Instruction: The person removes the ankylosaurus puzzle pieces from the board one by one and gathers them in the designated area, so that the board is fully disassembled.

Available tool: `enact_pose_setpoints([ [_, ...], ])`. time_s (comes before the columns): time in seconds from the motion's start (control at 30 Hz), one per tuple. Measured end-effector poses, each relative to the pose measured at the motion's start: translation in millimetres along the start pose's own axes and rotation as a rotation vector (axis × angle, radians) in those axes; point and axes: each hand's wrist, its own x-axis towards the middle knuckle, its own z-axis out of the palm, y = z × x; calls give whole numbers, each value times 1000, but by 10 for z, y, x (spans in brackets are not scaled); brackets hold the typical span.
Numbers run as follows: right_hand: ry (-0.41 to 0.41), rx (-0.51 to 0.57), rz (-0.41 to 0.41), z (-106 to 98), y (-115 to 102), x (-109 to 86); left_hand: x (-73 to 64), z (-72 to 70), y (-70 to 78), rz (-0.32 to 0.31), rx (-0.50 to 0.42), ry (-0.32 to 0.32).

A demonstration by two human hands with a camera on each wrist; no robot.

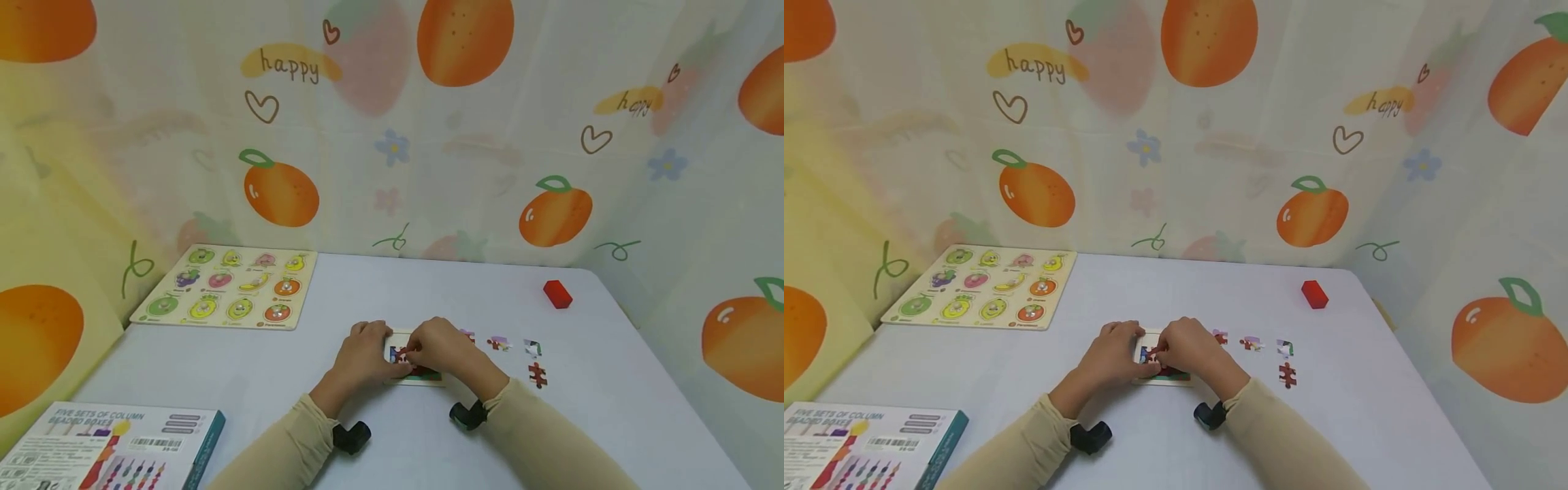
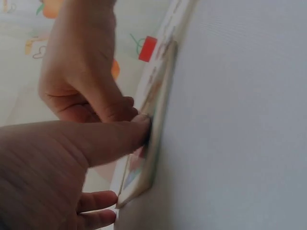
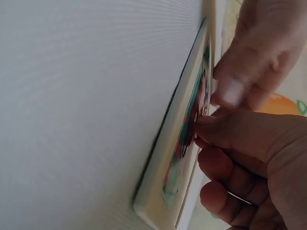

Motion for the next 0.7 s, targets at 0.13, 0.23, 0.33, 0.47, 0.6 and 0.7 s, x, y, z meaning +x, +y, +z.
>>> enact_pose_setpoints([
  [0.13, 23, -15, -23, 13, 2, -14, -33, 3, 39, -16, -1, 20],
  [0.23, 47, -36, -40, 19, 5, -20, -47, 9, 52, -20, 3, 26],
  [0.33, 81, -56, -63, -2, 2, -28, -51, 17, 55, -26, 3, 26],
  [0.47, 112, -55, -46, -121, 32, -92, -43, 13, 58, -38, 3, 13],
  [0.6, 90, -3, 63, -321, 230, -308, -27, 15, 57, -51, 13, -4],
  [0.7, 64, 60, 153, -440, 475, -559, -14, 21, 35, -49, 26, 2],
])
